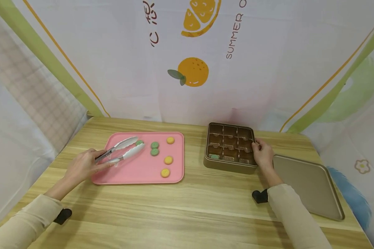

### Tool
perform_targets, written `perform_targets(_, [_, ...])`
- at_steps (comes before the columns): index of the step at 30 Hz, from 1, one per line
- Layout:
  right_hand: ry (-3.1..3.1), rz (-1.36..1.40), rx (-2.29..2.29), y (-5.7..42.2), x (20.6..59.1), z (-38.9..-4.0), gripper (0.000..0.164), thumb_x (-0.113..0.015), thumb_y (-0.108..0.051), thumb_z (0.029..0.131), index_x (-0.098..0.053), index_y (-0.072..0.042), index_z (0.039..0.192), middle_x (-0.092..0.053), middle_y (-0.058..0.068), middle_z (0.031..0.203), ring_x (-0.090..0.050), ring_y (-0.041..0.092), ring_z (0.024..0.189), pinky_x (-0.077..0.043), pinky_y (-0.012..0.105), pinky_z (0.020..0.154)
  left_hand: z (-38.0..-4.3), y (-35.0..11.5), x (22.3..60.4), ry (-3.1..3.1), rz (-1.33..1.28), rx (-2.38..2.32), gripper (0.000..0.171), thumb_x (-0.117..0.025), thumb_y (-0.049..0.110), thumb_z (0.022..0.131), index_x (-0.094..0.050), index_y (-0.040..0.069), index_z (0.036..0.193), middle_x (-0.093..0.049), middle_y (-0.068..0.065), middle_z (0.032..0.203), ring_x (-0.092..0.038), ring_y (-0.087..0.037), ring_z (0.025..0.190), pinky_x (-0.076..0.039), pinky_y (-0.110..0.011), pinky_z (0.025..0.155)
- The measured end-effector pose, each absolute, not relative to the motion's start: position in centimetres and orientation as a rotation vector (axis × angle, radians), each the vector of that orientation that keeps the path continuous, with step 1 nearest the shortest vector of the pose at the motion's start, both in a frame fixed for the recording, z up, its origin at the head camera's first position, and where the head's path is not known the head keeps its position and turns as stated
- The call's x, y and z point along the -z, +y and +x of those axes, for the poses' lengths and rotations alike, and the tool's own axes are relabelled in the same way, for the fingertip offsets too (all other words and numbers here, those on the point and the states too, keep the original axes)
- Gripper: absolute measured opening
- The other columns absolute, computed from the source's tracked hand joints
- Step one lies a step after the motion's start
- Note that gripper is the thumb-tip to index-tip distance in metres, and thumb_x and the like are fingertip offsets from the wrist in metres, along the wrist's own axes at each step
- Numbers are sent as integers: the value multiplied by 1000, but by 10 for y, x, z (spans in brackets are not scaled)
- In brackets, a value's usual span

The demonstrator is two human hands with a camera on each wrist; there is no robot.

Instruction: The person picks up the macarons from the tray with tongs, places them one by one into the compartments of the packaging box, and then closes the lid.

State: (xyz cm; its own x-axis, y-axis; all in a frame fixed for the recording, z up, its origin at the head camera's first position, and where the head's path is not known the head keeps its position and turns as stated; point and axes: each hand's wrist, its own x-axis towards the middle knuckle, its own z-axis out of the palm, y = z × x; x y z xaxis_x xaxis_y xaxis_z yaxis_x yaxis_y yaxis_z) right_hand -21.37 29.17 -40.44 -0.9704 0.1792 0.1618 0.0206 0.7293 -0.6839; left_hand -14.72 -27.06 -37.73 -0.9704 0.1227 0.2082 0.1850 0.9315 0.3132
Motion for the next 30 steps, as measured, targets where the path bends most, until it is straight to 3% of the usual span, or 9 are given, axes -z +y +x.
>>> perform_targets(7, [-2715, -166, -1083, 294, 407, -215, 44, -41, -21, 101, -46, 10, 131, -57, 24, 92, -45, 10, 62, -40, 24, 52, -149, -270, 379, -2904, -238, 481, 39, -79, 39, 72, -66, 8, 93, -43, -3, 67, -39, -18, 59, -28, -28, 50])
perform_targets(14, [-2705, -166, -1079, 294, 408, -216, 43, -42, -21, 101, -47, 9, 130, -58, 24, 92, -43, 6, 58, -40, 22, 51, -152, -269, 378, -2920, -238, 476, 51, -78, 39, 74, -67, 4, 110, -45, -5, 69, -38, -18, 59, -28, -28, 48])
perform_targets(25, [-2712, -147, -1109, 294, 406, -215, 45, -40, -23, 101, -46, 10, 131, -57, 21, 89, -41, 5, 54, -39, 23, 48, -155, -267, 374, -2962, -255, 418, 51, -77, 39, 74, -69, 3, 108, -49, -6, 71, -41, -17, 58, -30, -29, 49])
perform_targets(30, [-2706, -167, -1119, 294, 407, -215, 44, -41, -23, 101, -46, 9, 131, -59, 26, 94, -45, 4, 60, -41, 22, 52, -154, -267, 374, -2944, -274, 432, 39, -78, 38, 74, -69, 7, 96, -44, -3, 66, -38, -16, 56, -27, -29, 48])
